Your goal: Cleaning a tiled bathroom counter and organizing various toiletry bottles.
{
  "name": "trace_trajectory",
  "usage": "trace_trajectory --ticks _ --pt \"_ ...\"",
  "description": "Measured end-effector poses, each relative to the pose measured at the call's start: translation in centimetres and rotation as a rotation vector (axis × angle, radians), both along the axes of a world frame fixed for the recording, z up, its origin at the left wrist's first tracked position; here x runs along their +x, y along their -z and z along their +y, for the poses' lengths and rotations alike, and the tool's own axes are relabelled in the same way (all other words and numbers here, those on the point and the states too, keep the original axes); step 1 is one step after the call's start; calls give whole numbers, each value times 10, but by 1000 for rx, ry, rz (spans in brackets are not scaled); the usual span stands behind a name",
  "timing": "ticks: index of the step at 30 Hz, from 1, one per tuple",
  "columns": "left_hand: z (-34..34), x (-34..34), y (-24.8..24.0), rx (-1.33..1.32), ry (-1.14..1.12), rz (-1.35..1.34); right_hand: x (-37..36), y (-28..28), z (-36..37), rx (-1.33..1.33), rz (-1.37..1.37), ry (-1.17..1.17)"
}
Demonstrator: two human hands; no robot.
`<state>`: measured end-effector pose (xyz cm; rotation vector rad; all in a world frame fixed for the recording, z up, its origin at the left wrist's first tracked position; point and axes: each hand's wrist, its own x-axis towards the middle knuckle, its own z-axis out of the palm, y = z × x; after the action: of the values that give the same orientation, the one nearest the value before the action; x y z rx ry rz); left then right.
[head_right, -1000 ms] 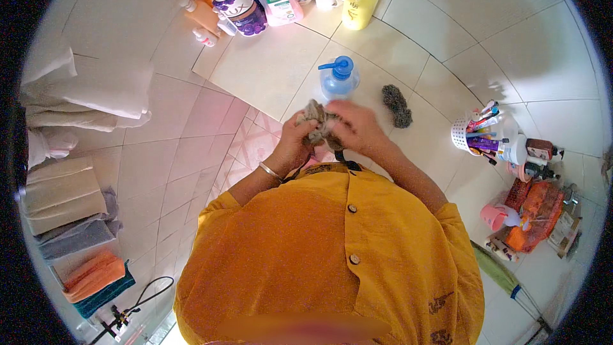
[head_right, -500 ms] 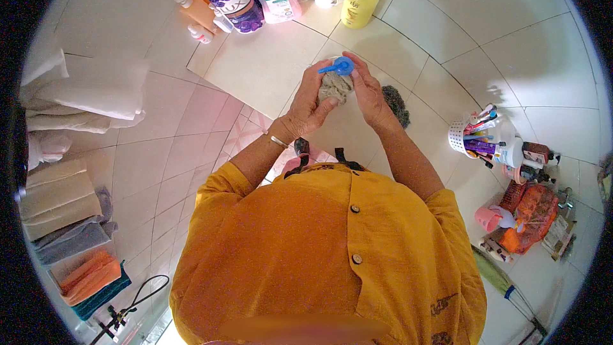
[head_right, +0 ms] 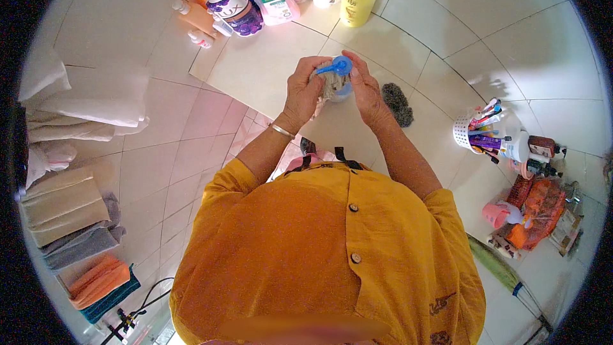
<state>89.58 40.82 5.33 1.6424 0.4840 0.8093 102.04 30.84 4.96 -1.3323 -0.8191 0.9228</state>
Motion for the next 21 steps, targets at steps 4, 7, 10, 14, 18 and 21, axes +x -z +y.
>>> trace_trajectory --ticks 4,7,10,14,18,21 --pt "15 8 -2 -42 -75 117 1 8 0 -10 -52 20" --pt "19 16 -6 75 -83 209 1 8 -1 -5 -30 0" --pt "34 19 -4 212 -38 328 -3 -3 0 7 -76 -24" --pt "48 32 -9 -40 82 403 3 3 -2 14 -61 -55" --pt "60 48 -16 -31 111 525 3 -5 -2 5 -168 -56" --pt "71 63 -2 -59 126 566 6 0 0 -7 -281 -54"
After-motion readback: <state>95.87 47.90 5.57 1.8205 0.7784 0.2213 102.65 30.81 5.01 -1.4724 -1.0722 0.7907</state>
